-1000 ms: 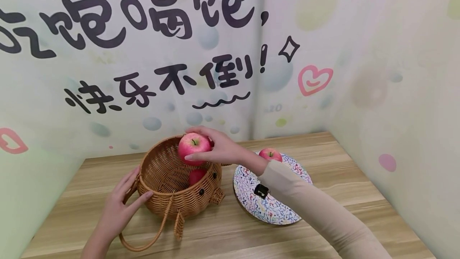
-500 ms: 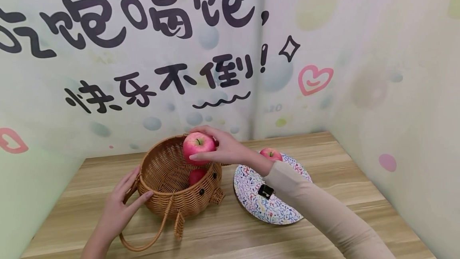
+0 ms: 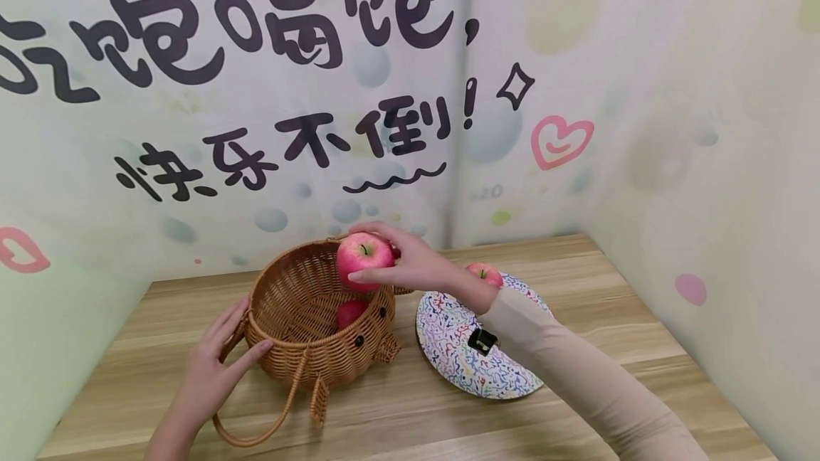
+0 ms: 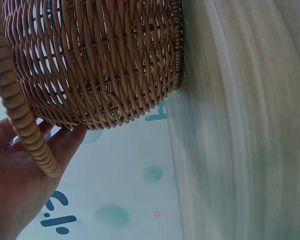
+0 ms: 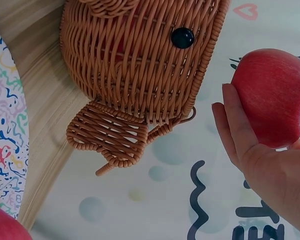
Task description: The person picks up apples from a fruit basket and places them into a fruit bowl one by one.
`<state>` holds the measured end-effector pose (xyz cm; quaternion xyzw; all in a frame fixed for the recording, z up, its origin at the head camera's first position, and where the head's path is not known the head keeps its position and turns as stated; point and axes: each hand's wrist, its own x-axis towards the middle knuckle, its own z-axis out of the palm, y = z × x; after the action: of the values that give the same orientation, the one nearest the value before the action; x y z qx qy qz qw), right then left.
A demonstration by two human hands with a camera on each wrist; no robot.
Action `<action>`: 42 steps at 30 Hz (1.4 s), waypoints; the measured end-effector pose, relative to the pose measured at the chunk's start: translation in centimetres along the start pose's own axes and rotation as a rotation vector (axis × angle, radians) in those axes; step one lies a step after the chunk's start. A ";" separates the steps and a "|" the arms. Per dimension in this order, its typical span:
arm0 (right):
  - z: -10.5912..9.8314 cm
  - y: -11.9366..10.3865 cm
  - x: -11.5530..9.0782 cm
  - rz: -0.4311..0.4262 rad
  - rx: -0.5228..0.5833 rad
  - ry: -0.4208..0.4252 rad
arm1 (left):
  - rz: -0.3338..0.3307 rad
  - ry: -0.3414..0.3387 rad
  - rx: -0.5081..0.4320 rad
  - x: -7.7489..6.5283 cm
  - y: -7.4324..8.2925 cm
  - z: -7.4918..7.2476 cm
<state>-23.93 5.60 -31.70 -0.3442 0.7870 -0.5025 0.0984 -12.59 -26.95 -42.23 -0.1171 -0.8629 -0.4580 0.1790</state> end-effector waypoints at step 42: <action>-2.1 1.3 -3.2 0.100 0.055 0.069 | -0.021 -0.010 0.000 0.0 -0.2 0.0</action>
<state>-23.22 9.48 -32.44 -0.2844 0.7920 -0.5298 0.1056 -12.67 -27.06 -42.34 -0.1100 -0.8650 -0.4591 0.1700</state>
